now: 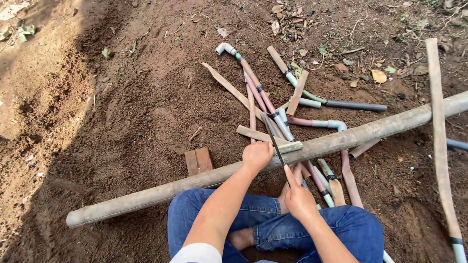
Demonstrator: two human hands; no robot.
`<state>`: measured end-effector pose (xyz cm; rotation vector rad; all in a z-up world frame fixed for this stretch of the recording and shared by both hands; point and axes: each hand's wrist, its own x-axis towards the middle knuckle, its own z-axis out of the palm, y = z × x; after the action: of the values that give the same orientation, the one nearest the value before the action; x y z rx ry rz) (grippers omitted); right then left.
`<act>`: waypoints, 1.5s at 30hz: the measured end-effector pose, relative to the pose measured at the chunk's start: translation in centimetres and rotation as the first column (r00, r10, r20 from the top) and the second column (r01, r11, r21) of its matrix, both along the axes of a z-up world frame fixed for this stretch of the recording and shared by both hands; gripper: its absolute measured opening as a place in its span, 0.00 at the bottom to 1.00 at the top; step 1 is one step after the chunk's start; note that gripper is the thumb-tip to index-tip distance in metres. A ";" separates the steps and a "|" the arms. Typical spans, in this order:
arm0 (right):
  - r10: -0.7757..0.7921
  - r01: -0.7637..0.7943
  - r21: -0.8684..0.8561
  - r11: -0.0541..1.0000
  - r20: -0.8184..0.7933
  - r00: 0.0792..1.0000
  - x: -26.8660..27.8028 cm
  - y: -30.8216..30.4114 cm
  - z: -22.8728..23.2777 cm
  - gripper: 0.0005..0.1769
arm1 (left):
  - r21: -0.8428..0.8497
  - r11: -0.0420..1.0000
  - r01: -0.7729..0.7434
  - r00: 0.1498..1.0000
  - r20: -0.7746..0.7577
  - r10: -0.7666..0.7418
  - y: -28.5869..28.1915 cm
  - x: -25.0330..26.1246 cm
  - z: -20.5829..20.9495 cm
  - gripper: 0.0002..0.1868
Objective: The person sits cross-legged on the ground and uses a hand saw to cut a long bamboo pole that is resting on a wooden support. The person saws through the pole repeatedly until a section is separated.
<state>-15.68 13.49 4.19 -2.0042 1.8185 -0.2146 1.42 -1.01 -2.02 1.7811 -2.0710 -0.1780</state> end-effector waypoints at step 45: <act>-0.007 -0.017 0.168 0.986 0.144 0.989 -0.5 0.5 1.4 0.42 | 0.007 0.999 -0.045 0.999 0.030 0.044 0.3 -0.6 -2.4 0.25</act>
<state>-16.21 14.01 5.55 -1.8274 1.6828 -0.1921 0.86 -0.73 -4.42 1.8430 -2.0514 -0.1476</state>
